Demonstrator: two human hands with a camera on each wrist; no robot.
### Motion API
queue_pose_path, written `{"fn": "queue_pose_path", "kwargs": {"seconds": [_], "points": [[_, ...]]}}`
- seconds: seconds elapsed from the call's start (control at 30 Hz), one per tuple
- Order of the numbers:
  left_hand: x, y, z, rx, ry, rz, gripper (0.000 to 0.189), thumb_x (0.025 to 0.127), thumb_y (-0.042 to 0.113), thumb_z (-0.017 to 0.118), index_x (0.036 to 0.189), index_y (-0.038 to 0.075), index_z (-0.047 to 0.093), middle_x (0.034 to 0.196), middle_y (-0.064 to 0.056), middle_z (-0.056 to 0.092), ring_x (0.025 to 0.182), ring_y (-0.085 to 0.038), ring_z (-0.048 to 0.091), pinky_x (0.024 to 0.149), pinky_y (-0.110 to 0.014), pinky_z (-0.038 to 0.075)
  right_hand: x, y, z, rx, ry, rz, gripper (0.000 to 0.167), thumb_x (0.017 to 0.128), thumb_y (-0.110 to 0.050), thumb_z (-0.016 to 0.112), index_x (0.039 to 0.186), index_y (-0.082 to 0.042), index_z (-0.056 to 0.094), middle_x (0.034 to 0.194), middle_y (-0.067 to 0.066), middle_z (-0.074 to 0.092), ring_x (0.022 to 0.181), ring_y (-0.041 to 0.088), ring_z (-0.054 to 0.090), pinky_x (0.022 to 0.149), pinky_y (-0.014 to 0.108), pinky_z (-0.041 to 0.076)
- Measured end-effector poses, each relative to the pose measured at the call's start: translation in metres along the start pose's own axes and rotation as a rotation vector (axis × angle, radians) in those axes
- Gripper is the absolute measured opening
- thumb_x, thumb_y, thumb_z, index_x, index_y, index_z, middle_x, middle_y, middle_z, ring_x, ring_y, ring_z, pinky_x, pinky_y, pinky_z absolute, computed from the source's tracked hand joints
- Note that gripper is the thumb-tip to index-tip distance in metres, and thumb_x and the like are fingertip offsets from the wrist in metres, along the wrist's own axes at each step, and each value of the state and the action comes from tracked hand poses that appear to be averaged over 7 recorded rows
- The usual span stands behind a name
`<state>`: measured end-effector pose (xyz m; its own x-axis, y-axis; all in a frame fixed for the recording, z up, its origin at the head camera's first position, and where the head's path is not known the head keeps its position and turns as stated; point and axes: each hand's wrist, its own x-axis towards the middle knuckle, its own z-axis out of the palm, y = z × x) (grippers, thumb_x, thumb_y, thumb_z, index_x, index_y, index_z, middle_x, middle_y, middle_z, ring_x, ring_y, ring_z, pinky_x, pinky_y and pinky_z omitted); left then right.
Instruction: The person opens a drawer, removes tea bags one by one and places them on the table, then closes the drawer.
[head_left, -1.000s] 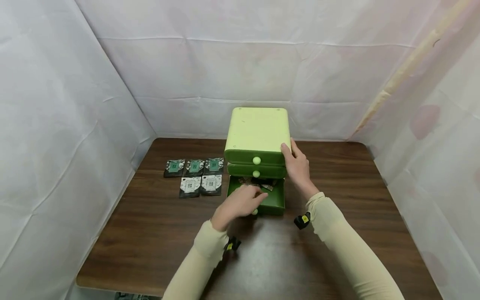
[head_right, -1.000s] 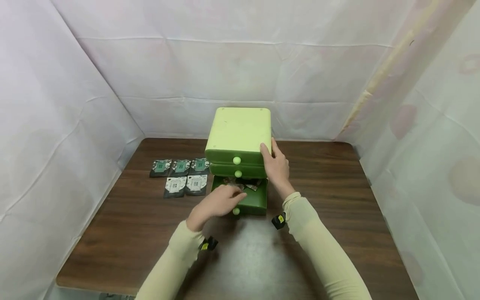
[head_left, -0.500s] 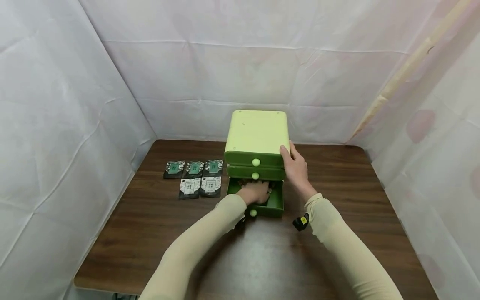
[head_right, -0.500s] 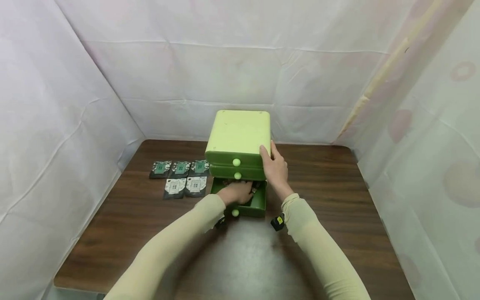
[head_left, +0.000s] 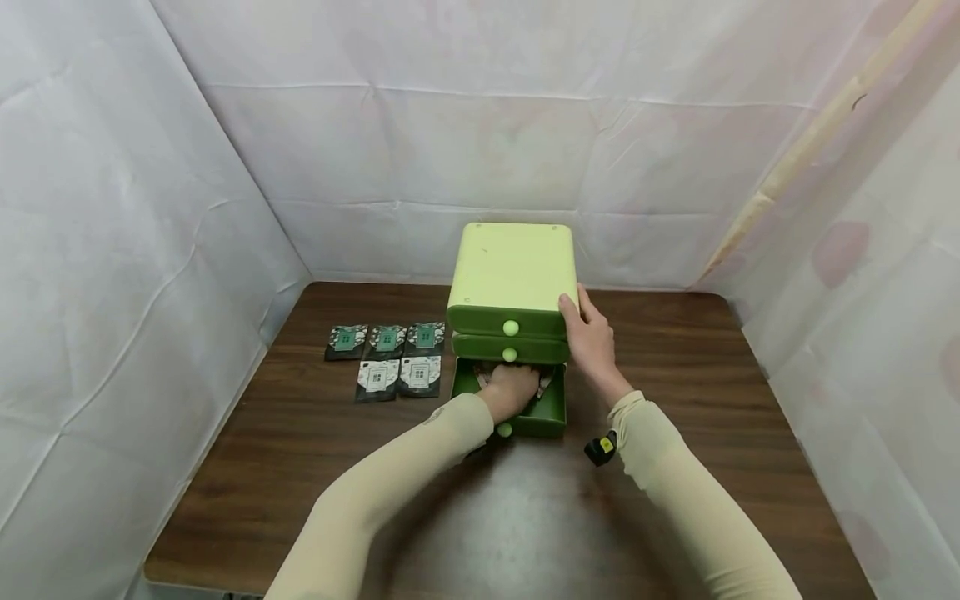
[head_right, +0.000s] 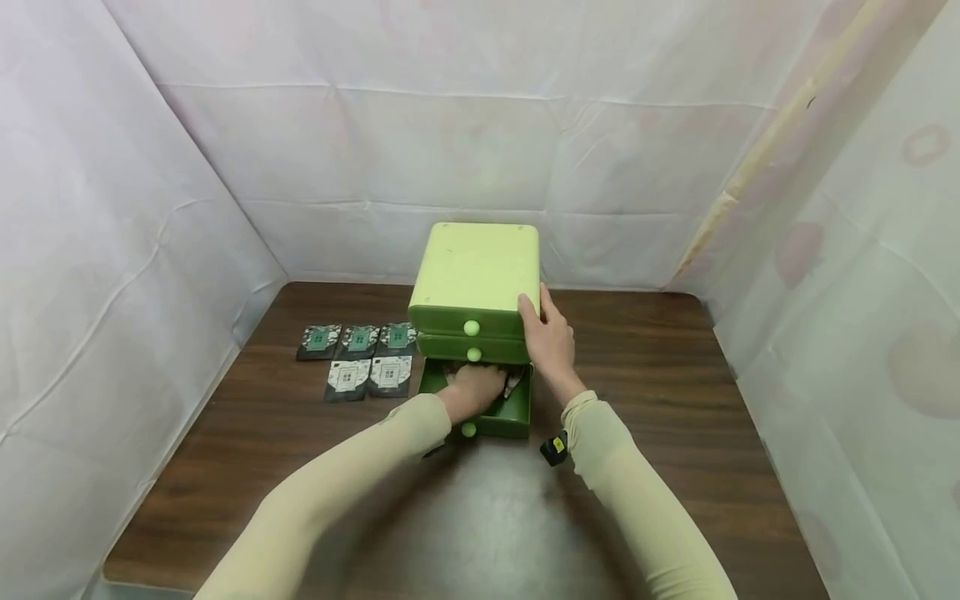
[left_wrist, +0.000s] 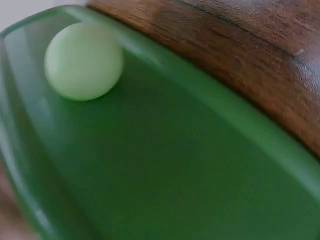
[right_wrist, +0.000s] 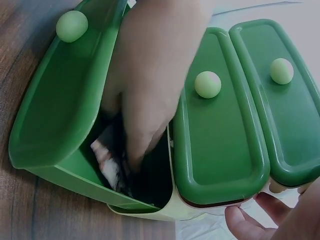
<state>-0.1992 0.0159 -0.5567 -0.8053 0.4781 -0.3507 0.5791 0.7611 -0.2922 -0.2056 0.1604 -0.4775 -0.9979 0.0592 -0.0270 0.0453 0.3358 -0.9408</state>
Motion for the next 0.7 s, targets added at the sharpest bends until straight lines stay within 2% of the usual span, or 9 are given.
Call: {"fn": "queue_pose_path", "kwargs": {"seconds": [0.1, 0.2, 0.3, 0.37, 0.43, 0.53, 0.63, 0.7], "points": [[-0.007, -0.002, -0.007, 0.042, 0.006, 0.019, 0.016, 0.100, 0.026, 0.058, 0.115, 0.023, 0.064, 0.107, 0.005, 0.059, 0.089, -0.010, 0.060, 0.064, -0.030, 0.055, 0.000, -0.001, 0.000, -0.001, -0.003, 0.001, 0.069, 0.089, -0.075, 0.039, 0.149, -0.047, 0.020, 0.155, -0.001, 0.028, 0.139, 0.024, 0.032, 0.106, 0.051, 0.033], [-0.012, -0.005, -0.012, 0.018, 0.029, 0.050, 0.009, 0.098, 0.024, 0.061, 0.104, 0.024, 0.068, 0.097, 0.006, 0.063, 0.077, -0.010, 0.062, 0.057, -0.029, 0.053, 0.000, -0.002, 0.000, -0.001, -0.004, -0.003, 0.069, 0.089, -0.074, 0.039, 0.149, -0.047, 0.020, 0.155, -0.001, 0.028, 0.138, 0.024, 0.033, 0.106, 0.051, 0.034], [-0.019, -0.008, -0.015, 0.002, 0.092, 0.100, 0.007, 0.097, 0.023, 0.063, 0.100, 0.024, 0.069, 0.091, 0.006, 0.063, 0.068, -0.010, 0.059, 0.053, -0.028, 0.051, 0.001, -0.002, 0.001, 0.003, -0.003, -0.010, 0.069, 0.089, -0.074, 0.039, 0.150, -0.046, 0.020, 0.155, -0.001, 0.028, 0.138, 0.024, 0.033, 0.105, 0.051, 0.034], [-0.024, -0.010, -0.015, 0.024, 0.179, 0.132, 0.010, 0.098, 0.023, 0.061, 0.102, 0.021, 0.070, 0.089, 0.005, 0.064, 0.065, -0.009, 0.058, 0.052, -0.027, 0.050, 0.001, -0.002, 0.001, 0.004, -0.001, -0.013, 0.069, 0.089, -0.074, 0.039, 0.150, -0.046, 0.020, 0.155, 0.000, 0.029, 0.138, 0.025, 0.034, 0.105, 0.051, 0.035], [-0.032, -0.012, -0.014, 0.059, 0.286, 0.155, 0.018, 0.099, 0.025, 0.060, 0.112, 0.018, 0.070, 0.092, 0.005, 0.065, 0.065, -0.009, 0.058, 0.053, -0.026, 0.050, 0.002, -0.002, 0.000, 0.002, 0.002, -0.016, 0.070, 0.090, -0.074, 0.039, 0.150, -0.045, 0.021, 0.155, 0.002, 0.029, 0.137, 0.026, 0.036, 0.104, 0.051, 0.036], [-0.044, -0.015, -0.010, 0.084, 0.440, 0.161, 0.028, 0.100, 0.024, 0.058, 0.125, 0.014, 0.067, 0.100, 0.002, 0.068, 0.073, -0.009, 0.062, 0.062, -0.025, 0.052, 0.001, -0.002, 0.000, -0.005, 0.008, -0.021, 0.070, 0.090, -0.073, 0.038, 0.151, -0.043, 0.021, 0.155, 0.003, 0.030, 0.134, 0.028, 0.040, 0.102, 0.051, 0.037], [-0.057, -0.018, -0.006, 0.100, 0.528, 0.165, 0.032, 0.100, 0.019, 0.059, 0.130, 0.012, 0.064, 0.110, -0.001, 0.067, 0.088, -0.013, 0.065, 0.079, -0.027, 0.052, 0.001, -0.003, 0.000, -0.015, 0.013, -0.017, 0.071, 0.090, -0.073, 0.038, 0.151, -0.042, 0.021, 0.155, 0.004, 0.030, 0.135, 0.029, 0.038, 0.104, 0.051, 0.036], [-0.065, -0.020, -0.004, 0.116, 0.556, 0.166, 0.031, 0.100, 0.014, 0.058, 0.131, 0.011, 0.063, 0.113, -0.003, 0.066, 0.097, -0.016, 0.065, 0.088, -0.029, 0.050, 0.000, -0.002, 0.000, -0.017, 0.012, -0.011, 0.071, 0.090, -0.074, 0.038, 0.151, -0.042, 0.020, 0.155, 0.003, 0.030, 0.136, 0.028, 0.037, 0.105, 0.051, 0.035]]}}
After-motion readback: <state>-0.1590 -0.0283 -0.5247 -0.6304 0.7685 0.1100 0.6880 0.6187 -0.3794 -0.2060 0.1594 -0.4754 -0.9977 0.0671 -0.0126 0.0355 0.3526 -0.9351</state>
